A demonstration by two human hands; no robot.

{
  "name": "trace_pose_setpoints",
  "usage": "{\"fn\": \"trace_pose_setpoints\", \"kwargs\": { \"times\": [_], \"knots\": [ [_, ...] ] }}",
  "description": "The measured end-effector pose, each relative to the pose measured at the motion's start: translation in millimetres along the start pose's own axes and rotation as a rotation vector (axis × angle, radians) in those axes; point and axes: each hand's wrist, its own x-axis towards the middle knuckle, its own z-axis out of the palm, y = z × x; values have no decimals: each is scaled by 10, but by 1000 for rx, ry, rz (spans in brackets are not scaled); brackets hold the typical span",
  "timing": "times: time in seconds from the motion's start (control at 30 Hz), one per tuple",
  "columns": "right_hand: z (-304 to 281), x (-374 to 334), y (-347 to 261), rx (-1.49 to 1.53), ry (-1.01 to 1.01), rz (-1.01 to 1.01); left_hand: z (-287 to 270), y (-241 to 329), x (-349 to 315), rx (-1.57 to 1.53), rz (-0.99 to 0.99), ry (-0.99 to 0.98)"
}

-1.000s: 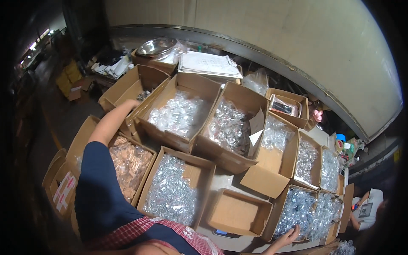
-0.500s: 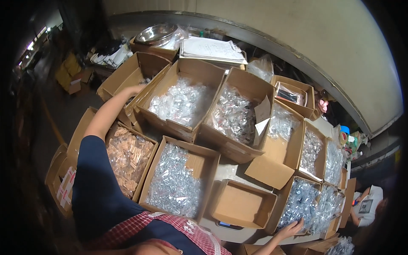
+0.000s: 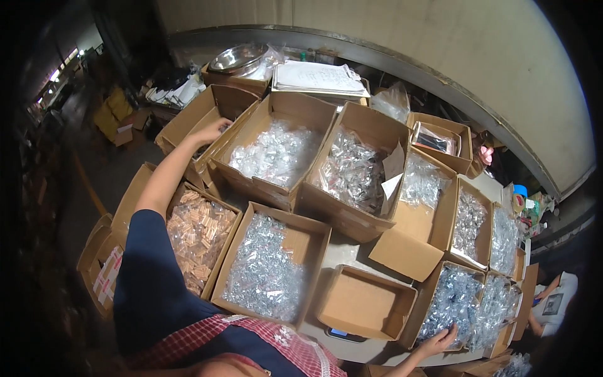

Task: The person picks up metal parts from boxes on a table, places them into plastic bags, and then puts the bags into larger containers or onto a scale.

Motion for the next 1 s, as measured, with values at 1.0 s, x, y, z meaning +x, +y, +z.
{"fn": "trace_pose_setpoints", "kwargs": {
  "times": [1.0],
  "knots": [
    [-26, 0, -233, 58, -12, 66, -395, 1359, 535, -1526, 157, -517]
  ]
}}
